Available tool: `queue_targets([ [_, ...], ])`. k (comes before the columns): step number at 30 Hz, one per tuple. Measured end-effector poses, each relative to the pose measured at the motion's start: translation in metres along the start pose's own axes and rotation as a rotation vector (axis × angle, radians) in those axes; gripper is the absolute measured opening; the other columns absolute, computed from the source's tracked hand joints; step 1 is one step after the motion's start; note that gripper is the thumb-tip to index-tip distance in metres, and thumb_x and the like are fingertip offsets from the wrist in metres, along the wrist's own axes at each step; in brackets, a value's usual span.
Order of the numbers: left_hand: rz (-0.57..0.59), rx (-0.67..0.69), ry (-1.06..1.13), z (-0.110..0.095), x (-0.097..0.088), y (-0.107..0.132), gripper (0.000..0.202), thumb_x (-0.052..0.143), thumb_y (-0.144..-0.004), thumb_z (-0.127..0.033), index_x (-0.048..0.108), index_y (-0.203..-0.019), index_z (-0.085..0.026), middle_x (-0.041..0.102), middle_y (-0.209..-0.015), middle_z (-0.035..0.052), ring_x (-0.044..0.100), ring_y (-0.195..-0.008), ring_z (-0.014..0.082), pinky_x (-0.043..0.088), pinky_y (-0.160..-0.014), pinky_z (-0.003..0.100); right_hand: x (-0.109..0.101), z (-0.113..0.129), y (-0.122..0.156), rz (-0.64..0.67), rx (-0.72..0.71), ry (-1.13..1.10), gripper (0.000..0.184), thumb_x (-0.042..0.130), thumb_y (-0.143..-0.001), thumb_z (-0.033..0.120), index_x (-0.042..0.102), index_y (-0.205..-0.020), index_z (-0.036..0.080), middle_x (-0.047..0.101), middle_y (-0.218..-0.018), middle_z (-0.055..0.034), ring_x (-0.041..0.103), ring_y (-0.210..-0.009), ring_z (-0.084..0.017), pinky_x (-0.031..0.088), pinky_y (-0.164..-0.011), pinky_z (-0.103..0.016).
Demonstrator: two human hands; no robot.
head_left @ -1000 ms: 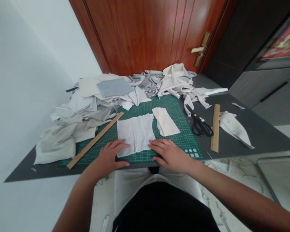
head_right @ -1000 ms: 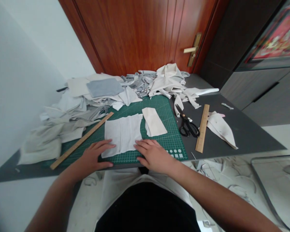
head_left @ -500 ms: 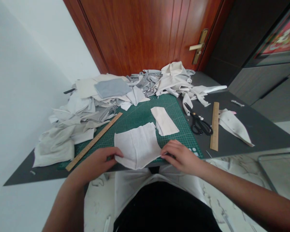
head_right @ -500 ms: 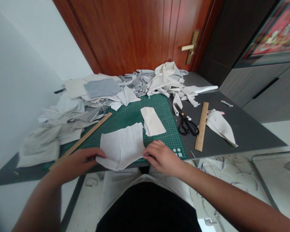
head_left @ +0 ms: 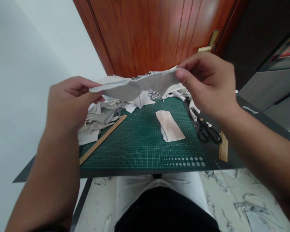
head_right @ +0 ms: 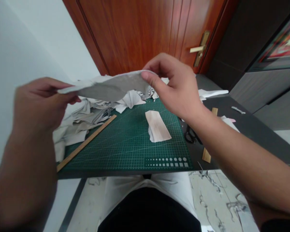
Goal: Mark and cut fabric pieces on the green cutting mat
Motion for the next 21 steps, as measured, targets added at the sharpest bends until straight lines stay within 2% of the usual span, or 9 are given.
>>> queue_targets([
  [2, 0.130, -0.025, -0.049, -0.001, -0.002, 0.024, 0.013, 0.082, -0.078, -0.027, 0.077, -0.090, -0.026, 0.077, -0.088, -0.0028, 0.070, -0.079, 0.0147, 0.059, -0.077, 0.036, 0.005, 0.021, 0.028, 0.118, -0.098, 0.040, 0.011, 0.065, -0.099, 0.030, 0.069, -0.102, 0.020, 0.075, -0.097, -0.0029, 0.069, -0.093, -0.016, 0.053, -0.085, -0.031],
  [6, 0.621, -0.054, -0.106, 0.025, 0.020, 0.102, 0.008, 0.071, -0.084, -0.031, 0.077, -0.088, -0.026, 0.078, -0.108, 0.0030, 0.070, -0.109, 0.0237, 0.055, -0.099, 0.044, 0.049, 0.029, 0.122, 0.514, -0.198, -0.014, 0.013, 0.059, -0.102, 0.027, 0.067, -0.107, 0.017, 0.075, -0.113, -0.0076, 0.070, -0.108, -0.021, 0.054, -0.098, -0.039],
  [7, 0.737, -0.085, -0.145, 0.037, 0.026, 0.123, 0.010, 0.069, -0.086, -0.033, 0.077, -0.088, -0.026, 0.077, -0.114, 0.0034, 0.068, -0.113, 0.0242, 0.054, -0.102, 0.043, 0.061, 0.026, 0.147, 0.604, -0.182, -0.027, 0.015, 0.056, -0.103, 0.027, 0.066, -0.107, 0.017, 0.075, -0.114, -0.0089, 0.070, -0.109, -0.022, 0.055, -0.098, -0.040],
  [9, 0.913, -0.204, -0.193, 0.064, 0.034, 0.163, 0.013, 0.067, -0.088, -0.036, 0.077, -0.090, -0.027, 0.077, -0.113, 0.0037, 0.070, -0.107, 0.0229, 0.055, -0.098, 0.039, 0.079, 0.020, 0.191, 0.742, -0.110, -0.077, 0.017, 0.052, -0.105, 0.026, 0.065, -0.108, 0.017, 0.075, -0.113, -0.0100, 0.070, -0.110, -0.022, 0.055, -0.097, -0.038],
  [11, 0.994, -0.338, -0.176, 0.082, 0.037, 0.192, 0.019, 0.064, -0.090, -0.040, 0.076, -0.098, -0.027, 0.076, -0.111, 0.0039, 0.071, -0.103, 0.0218, 0.056, -0.096, 0.036, 0.089, 0.017, 0.220, 0.811, -0.008, -0.143, 0.019, 0.049, -0.106, 0.028, 0.064, -0.111, 0.017, 0.074, -0.114, -0.0105, 0.070, -0.110, -0.022, 0.055, -0.096, -0.038],
  [13, 1.002, -0.435, -0.138, 0.089, 0.037, 0.206, 0.024, 0.060, -0.093, -0.045, 0.074, -0.099, -0.025, 0.076, -0.103, 0.0031, 0.070, -0.097, 0.0206, 0.056, -0.089, 0.033, 0.092, 0.012, 0.231, 0.825, 0.135, -0.198, 0.019, 0.047, -0.107, 0.030, 0.062, -0.111, 0.019, 0.075, -0.110, -0.0094, 0.071, -0.103, -0.020, 0.056, -0.090, -0.034],
  [15, 0.938, -0.480, -0.150, 0.092, 0.036, 0.205, 0.029, 0.056, -0.095, -0.048, 0.069, -0.089, -0.023, 0.073, -0.088, 0.0011, 0.068, -0.084, 0.0186, 0.054, -0.078, 0.030, 0.093, 0.003, 0.229, 0.796, 0.300, -0.199, 0.019, 0.045, -0.107, 0.032, 0.060, -0.107, 0.020, 0.075, -0.098, -0.0062, 0.072, -0.088, -0.018, 0.055, -0.077, -0.030],
  [18, 0.748, -0.550, -0.244, 0.097, 0.033, 0.190, 0.033, 0.049, -0.095, -0.050, 0.058, -0.079, -0.023, 0.065, -0.066, -0.0020, 0.061, -0.064, 0.0165, 0.047, -0.064, 0.027, 0.098, -0.017, 0.211, 0.715, 0.494, -0.098, 0.019, 0.045, -0.106, 0.036, 0.058, -0.102, 0.021, 0.071, -0.078, -0.0012, 0.070, -0.069, -0.017, 0.049, -0.064, -0.027],
  [21, 0.588, -0.695, -0.305, 0.107, 0.035, 0.179, 0.028, 0.047, -0.095, -0.049, 0.054, -0.085, -0.024, 0.057, -0.049, -0.0056, 0.055, -0.049, 0.0165, 0.042, -0.057, 0.027, 0.115, -0.041, 0.194, 0.712, 0.684, -0.053, 0.017, 0.046, -0.104, 0.036, 0.056, -0.103, 0.022, 0.064, -0.058, 0.0037, 0.067, -0.055, -0.017, 0.046, -0.058, -0.025],
])
Point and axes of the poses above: each hand's wrist, its own y-axis away from the middle knuckle, its own x-axis out of the palm, z = x × y, the point moved 8 cm from there along -y, towards the middle knuckle
